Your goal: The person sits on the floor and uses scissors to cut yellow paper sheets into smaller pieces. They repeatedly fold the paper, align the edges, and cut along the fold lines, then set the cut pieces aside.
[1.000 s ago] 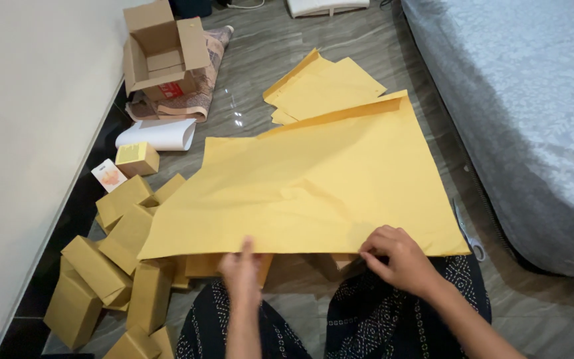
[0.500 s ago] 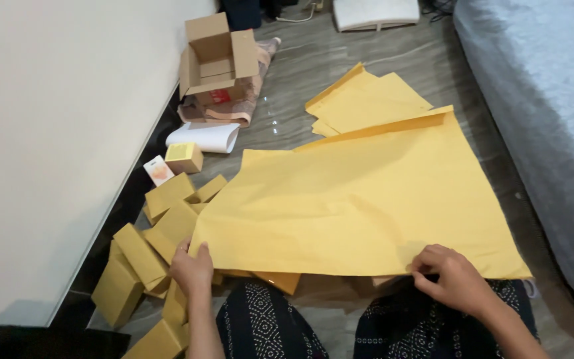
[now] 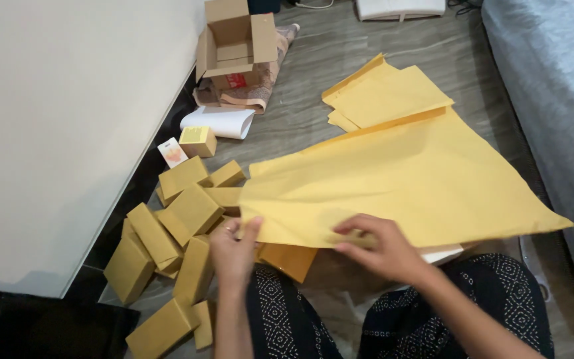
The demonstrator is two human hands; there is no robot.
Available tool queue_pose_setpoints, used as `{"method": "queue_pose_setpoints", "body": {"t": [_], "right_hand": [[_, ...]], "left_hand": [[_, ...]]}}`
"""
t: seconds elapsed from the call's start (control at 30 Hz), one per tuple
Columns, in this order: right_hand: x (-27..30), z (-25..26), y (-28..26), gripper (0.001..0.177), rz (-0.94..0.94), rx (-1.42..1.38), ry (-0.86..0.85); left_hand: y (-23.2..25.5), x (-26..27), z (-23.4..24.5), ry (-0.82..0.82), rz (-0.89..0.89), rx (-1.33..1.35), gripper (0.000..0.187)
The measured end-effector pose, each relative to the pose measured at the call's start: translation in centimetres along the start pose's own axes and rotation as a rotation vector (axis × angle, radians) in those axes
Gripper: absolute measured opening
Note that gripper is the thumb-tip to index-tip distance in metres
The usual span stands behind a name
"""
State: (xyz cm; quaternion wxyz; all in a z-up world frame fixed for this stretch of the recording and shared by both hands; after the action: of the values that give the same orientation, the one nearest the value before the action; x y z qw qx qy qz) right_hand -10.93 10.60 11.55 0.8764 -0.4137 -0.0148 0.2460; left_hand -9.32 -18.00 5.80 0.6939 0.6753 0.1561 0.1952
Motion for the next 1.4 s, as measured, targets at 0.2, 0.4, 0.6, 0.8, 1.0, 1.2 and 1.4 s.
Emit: {"method": "queue_pose_setpoints", "body": {"t": [0.2, 0.4, 0.6, 0.8, 1.0, 1.2, 1.4], "right_hand": [[-2.9, -3.0, -7.5, 0.042, 0.17, -0.078, 0.097], [-3.4, -3.9, -5.1, 0.039, 0.111, -0.279, 0.073], [-3.2, -5.5, -1.1, 0.039, -0.124, -0.441, -0.054], [-3.7, -5.0, -1.5, 0.031, -0.063, -0.49, 0.004], [-3.5, -2.8, -4.2, 0.017, 0.014, 0.001, 0.2], [-1.9, -2.0, -7.6, 0.009, 0.2, 0.057, 0.436], [-1.1, -3.6, -8.9, 0.006, 0.366, 0.126, 0.424]], "left_hand": [[1.8, 3.3, -3.9, -0.228, 0.004, 0.394, 0.028], [2.4, 4.1, -5.1, -0.43, -0.005, 0.566, 0.036], [2.4, 4.1, -5.6, -0.432, -0.021, 0.568, 0.039], [2.0, 3.9, -5.5, -0.408, -0.044, 0.535, 0.038], [0.3, 3.3, -2.2, -0.084, -0.047, 0.339, 0.042], [1.2, 5.0, 0.8, 0.104, -0.259, 0.201, 0.031], [-1.2, 4.1, 1.0, -0.045, -0.106, 0.142, 0.035]]}}
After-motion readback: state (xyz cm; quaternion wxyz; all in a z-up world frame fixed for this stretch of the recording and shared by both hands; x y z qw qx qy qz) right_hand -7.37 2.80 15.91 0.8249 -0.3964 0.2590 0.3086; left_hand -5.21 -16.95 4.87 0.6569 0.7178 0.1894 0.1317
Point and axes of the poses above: each hand's wrist, its own x-axis away from the middle knuckle, its own z-axis out of the back of the hand, y = z × x, the point moved 10 cm from there along -x, towards the middle knuckle, and after that the axes turned 7 degrees about x, right-handed, at the moved point
